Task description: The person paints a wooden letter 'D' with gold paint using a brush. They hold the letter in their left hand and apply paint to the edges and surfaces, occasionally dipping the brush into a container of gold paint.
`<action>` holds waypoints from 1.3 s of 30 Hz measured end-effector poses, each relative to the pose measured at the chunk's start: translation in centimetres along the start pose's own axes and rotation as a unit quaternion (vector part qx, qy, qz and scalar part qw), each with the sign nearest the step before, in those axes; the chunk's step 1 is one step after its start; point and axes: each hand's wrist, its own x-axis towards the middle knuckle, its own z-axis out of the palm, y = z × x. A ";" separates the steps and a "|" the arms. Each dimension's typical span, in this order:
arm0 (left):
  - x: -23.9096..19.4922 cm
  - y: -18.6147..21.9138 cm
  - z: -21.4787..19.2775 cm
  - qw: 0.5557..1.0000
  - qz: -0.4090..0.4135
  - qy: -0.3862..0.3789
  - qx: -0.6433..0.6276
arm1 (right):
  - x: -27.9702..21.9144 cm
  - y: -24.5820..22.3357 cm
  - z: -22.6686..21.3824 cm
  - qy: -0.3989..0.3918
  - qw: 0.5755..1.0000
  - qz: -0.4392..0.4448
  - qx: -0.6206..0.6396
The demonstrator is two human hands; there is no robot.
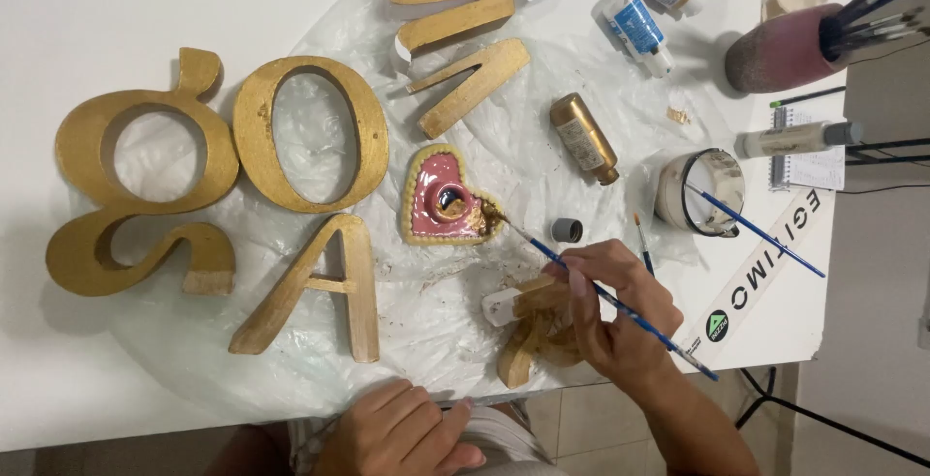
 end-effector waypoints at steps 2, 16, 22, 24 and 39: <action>-0.2 0.0 0.0 1.000 0.003 -0.001 0.004 | 0.2 -0.1 0.2 -0.009 1.000 0.005 0.002; 0.7 -0.1 0.1 0.999 0.003 0.031 0.040 | -1.4 1.2 -0.9 0.154 0.951 0.135 0.233; 2.1 1.7 0.7 0.995 -0.074 0.028 0.062 | -4.3 0.9 -2.4 0.241 0.858 0.200 0.407; 2.8 2.4 0.5 0.983 -0.104 -0.046 0.145 | -5.3 0.6 -2.6 0.263 0.826 0.237 0.439; 2.8 5.0 2.9 0.952 -0.216 -0.106 0.191 | -13.2 1.9 -1.6 0.285 0.810 0.205 0.471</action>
